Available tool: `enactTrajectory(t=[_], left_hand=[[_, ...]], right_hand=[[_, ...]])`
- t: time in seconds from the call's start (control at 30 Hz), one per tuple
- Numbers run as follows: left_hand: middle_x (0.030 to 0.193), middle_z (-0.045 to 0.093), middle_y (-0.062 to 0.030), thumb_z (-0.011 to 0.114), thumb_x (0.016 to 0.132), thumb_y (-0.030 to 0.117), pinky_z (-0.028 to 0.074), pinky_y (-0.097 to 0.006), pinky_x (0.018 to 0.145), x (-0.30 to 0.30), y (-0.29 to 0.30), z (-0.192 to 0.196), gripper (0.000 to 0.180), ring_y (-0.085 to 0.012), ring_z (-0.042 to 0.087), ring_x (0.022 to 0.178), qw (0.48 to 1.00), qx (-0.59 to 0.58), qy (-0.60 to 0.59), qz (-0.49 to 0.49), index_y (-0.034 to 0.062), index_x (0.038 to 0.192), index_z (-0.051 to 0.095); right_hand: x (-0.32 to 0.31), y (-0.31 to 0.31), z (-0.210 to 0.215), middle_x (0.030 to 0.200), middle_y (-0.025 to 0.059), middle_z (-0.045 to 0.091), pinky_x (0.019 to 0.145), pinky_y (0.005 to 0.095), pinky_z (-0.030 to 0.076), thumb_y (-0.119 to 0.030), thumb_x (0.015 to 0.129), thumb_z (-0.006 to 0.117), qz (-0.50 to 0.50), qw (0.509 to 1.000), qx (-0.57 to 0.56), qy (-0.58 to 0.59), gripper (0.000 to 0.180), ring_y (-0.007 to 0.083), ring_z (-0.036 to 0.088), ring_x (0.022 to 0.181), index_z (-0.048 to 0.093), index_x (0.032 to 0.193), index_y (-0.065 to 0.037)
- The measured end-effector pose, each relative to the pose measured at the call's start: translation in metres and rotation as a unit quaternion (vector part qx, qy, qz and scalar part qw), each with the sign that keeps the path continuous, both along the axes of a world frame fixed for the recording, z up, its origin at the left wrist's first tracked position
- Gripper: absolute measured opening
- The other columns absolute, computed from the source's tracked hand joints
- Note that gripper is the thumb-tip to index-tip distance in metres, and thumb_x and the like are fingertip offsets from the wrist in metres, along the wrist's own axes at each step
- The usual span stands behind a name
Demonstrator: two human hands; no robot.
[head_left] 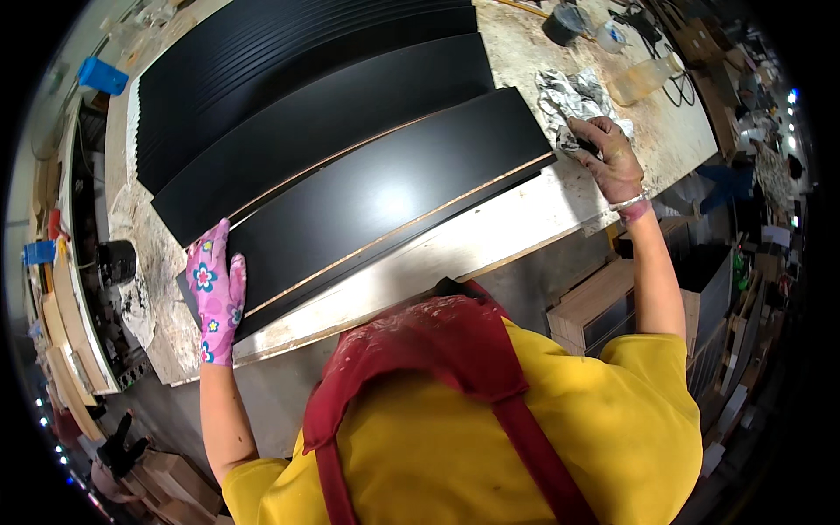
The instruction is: The person wipes the edges and surfaces of black furniture panels with a cloth, handling them one at a time and placing them in a stack.
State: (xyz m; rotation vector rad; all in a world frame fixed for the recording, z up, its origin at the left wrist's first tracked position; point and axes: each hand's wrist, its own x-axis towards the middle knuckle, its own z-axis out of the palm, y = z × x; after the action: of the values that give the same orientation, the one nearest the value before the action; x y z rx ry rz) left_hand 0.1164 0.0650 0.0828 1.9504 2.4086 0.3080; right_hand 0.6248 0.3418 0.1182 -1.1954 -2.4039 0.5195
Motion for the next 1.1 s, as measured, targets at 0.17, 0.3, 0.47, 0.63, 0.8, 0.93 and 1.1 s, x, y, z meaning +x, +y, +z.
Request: enactTrajectory(t=[0.17,0.3,0.47,0.63,0.8,0.93,1.1], left_hand=[[0.129,0.055,-0.0173,0.054,0.087,0.013,0.032,-0.046,0.109,-0.001,-0.004,-0.005,0.052,-0.0359,0.048,0.121,1.0,-0.009,0.01,0.008,0.0064,0.138,0.047],[0.127,0.055,-0.0182,0.052,0.088,0.014,0.033,-0.046,0.107,0.0,-0.003,-0.003,0.053,-0.0364,0.049,0.118,1.0,-0.02,0.003,0.006,0.0064,0.139,0.046],[0.126,0.056,-0.0175,0.051,0.089,0.016,0.033,-0.046,0.107,0.001,-0.003,-0.005,0.052,-0.0362,0.049,0.118,1.0,-0.013,0.013,0.002,0.0069,0.14,0.045],[0.127,0.056,-0.0164,0.051,0.09,0.015,0.031,-0.046,0.108,0.002,-0.006,-0.005,0.052,-0.0356,0.049,0.119,1.0,-0.003,0.014,0.003,0.0086,0.14,0.045],[0.126,0.057,-0.0147,0.054,0.09,0.014,0.03,-0.046,0.111,-0.001,-0.011,-0.007,0.051,-0.0332,0.051,0.119,1.0,0.008,0.03,0.0,0.0102,0.139,0.047],[0.124,0.059,-0.0127,0.058,0.089,0.017,0.033,-0.045,0.109,-0.006,-0.004,-0.009,0.05,-0.0305,0.054,0.117,0.999,0.017,0.039,-0.015,0.0109,0.138,0.048],[0.12,0.062,-0.0157,0.057,0.093,0.026,0.045,-0.043,0.096,-0.064,-0.034,0.0,0.045,-0.0351,0.058,0.109,0.998,-0.055,-0.032,-0.014,0.0125,0.136,0.05]], right_hand=[[-0.009,-0.002,0.001,0.099,0.0114,0.06,0.08,0.0385,0.048,-0.001,0.07,0.072,0.073,0.992,0.046,-0.089,0.047,0.0306,0.058,0.091,0.066,0.115,-0.012],[-0.026,-0.01,-0.008,0.093,0.01,0.06,0.075,0.0394,0.049,0.001,0.07,0.069,0.13,0.985,0.084,-0.079,0.045,0.0315,0.059,0.085,0.067,0.112,-0.014],[-0.034,-0.011,-0.016,0.087,0.0092,0.059,0.069,0.0389,0.048,-0.003,0.072,0.068,0.164,0.975,0.133,-0.072,0.039,0.0296,0.059,0.08,0.068,0.108,-0.016],[-0.007,-0.001,-0.01,0.086,0.0089,0.06,0.067,0.0401,0.048,-0.003,0.068,0.07,0.129,0.972,0.164,-0.108,0.04,0.0305,0.059,0.079,0.069,0.106,-0.016],[-0.098,-0.047,-0.011,0.089,0.0082,0.059,0.07,0.0392,0.048,-0.004,0.07,0.066,0.241,0.949,0.171,-0.107,0.038,0.0284,0.058,0.081,0.068,0.107,-0.013],[-0.172,-0.096,-0.008,0.087,0.0068,0.058,0.068,0.039,0.045,-0.006,0.074,0.063,0.289,0.939,0.173,-0.066,0.03,0.0266,0.058,0.08,0.067,0.103,-0.014],[-0.144,-0.072,0.003,0.084,0.0082,0.055,0.067,0.0403,0.043,-0.005,0.07,0.071,0.265,0.941,0.172,-0.118,0.037,0.0279,0.055,0.077,0.066,0.107,-0.012]])
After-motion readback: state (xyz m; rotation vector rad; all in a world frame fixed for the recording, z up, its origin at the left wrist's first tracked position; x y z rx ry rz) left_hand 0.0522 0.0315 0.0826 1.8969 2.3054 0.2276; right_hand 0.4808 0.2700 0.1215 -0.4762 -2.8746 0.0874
